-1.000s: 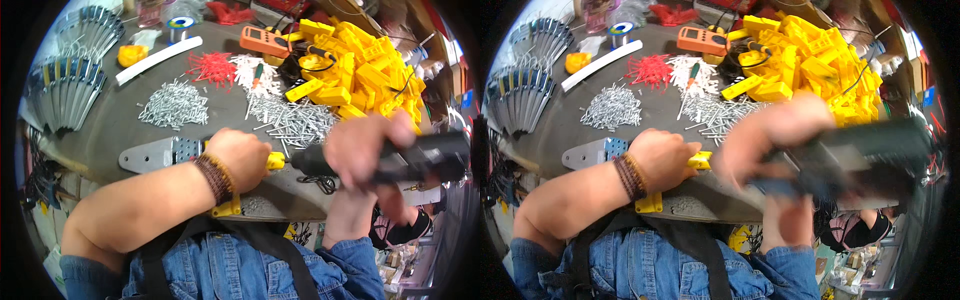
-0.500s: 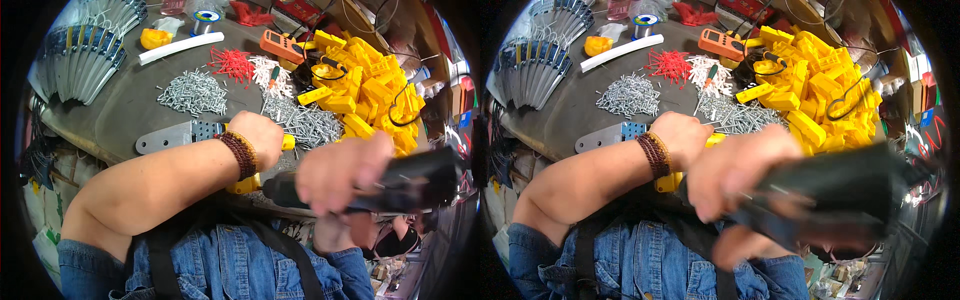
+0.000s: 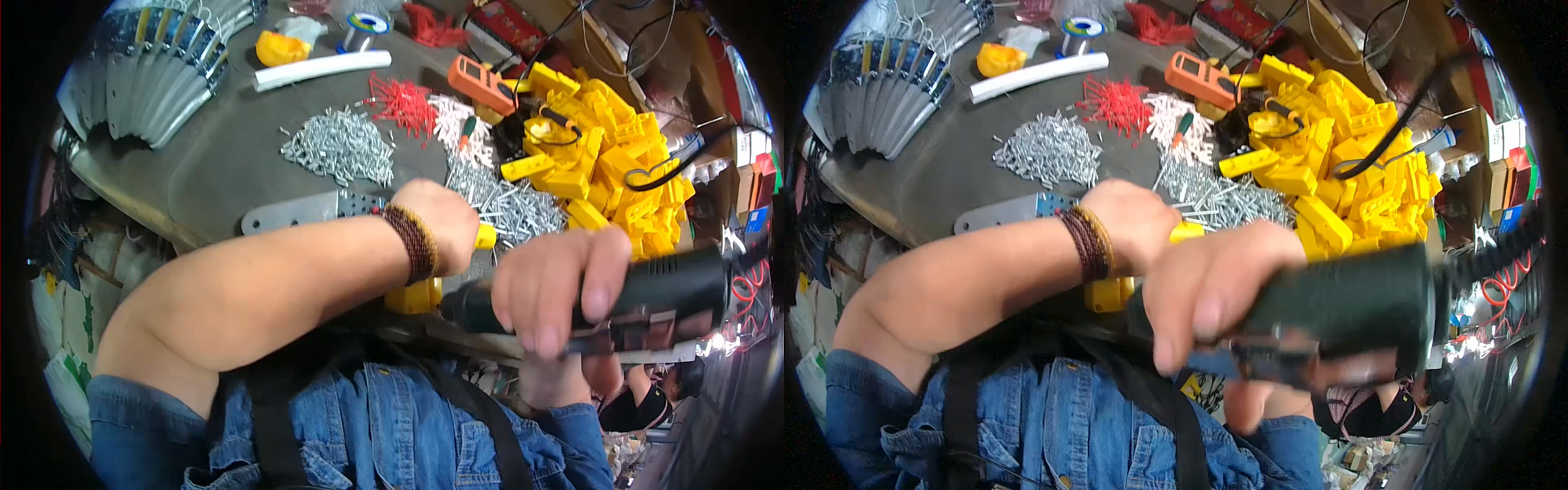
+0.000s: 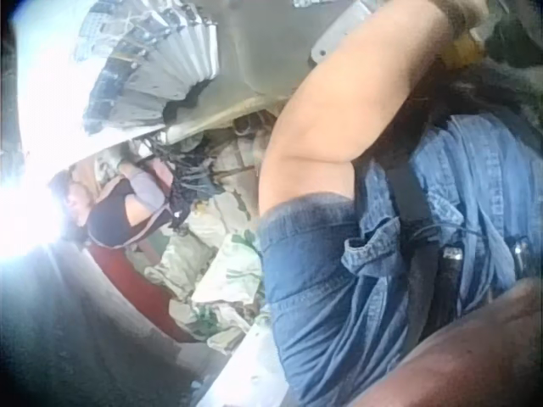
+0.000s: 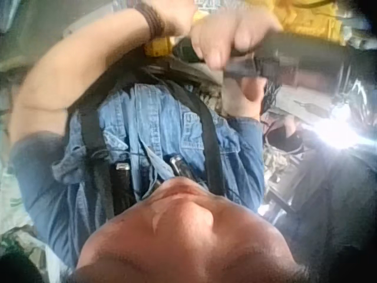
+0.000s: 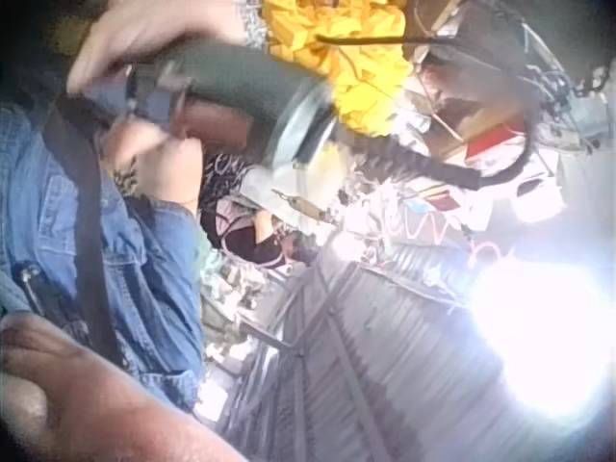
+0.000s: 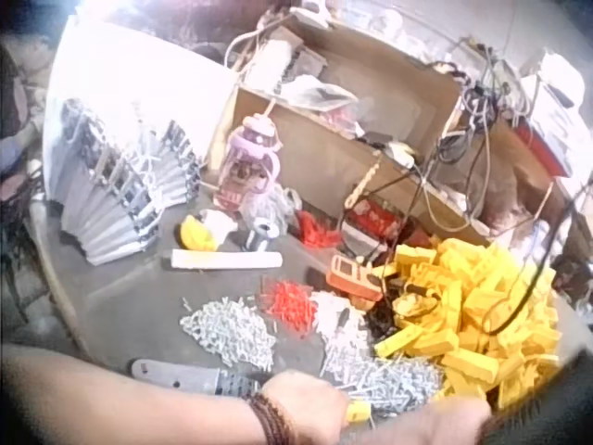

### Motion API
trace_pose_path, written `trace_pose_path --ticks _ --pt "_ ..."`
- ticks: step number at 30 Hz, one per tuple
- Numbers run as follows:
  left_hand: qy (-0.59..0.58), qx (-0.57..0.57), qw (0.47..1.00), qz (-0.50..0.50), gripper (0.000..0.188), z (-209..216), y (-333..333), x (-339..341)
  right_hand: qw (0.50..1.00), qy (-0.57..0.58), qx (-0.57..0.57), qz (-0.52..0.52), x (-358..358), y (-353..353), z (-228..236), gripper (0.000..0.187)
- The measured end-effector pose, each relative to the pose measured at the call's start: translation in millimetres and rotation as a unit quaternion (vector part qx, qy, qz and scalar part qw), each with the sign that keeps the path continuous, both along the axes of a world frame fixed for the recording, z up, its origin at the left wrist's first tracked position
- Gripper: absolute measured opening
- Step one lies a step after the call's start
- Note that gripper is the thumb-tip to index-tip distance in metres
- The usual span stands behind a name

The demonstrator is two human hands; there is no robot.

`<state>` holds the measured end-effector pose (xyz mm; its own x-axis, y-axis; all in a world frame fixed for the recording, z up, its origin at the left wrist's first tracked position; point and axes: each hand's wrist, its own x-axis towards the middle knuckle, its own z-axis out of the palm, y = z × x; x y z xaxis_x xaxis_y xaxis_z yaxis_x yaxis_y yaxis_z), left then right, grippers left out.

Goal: Assembling electronic hardware components using soldering, wiring, and screw fastening in a yellow plastic housing.

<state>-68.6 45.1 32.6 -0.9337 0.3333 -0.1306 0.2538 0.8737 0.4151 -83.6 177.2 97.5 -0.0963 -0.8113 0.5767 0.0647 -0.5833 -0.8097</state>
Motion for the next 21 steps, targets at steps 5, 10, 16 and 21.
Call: trace_pose_path --ticks 5,10,16,21 --pt "0.045 0.036 0.998 0.029 0.029 -8.5 2.2 6.9 0.995 0.031 -0.033 0.092 5.8 -5.2 28.1 0.050" --pt "0.033 0.018 0.999 0.007 0.028 -0.3 0.1 2.8 0.998 0.029 0.028 0.056 4.2 -23.3 -0.3 0.055" --pt "0.020 0.019 1.000 0.012 0.028 -0.8 -4.6 3.6 0.991 0.033 0.034 0.125 -2.4 -29.5 -5.7 0.057" --pt "0.009 0.050 0.999 -0.015 0.030 3.2 -1.4 14.5 0.985 0.003 -0.014 0.173 9.5 -38.0 -9.0 0.053"
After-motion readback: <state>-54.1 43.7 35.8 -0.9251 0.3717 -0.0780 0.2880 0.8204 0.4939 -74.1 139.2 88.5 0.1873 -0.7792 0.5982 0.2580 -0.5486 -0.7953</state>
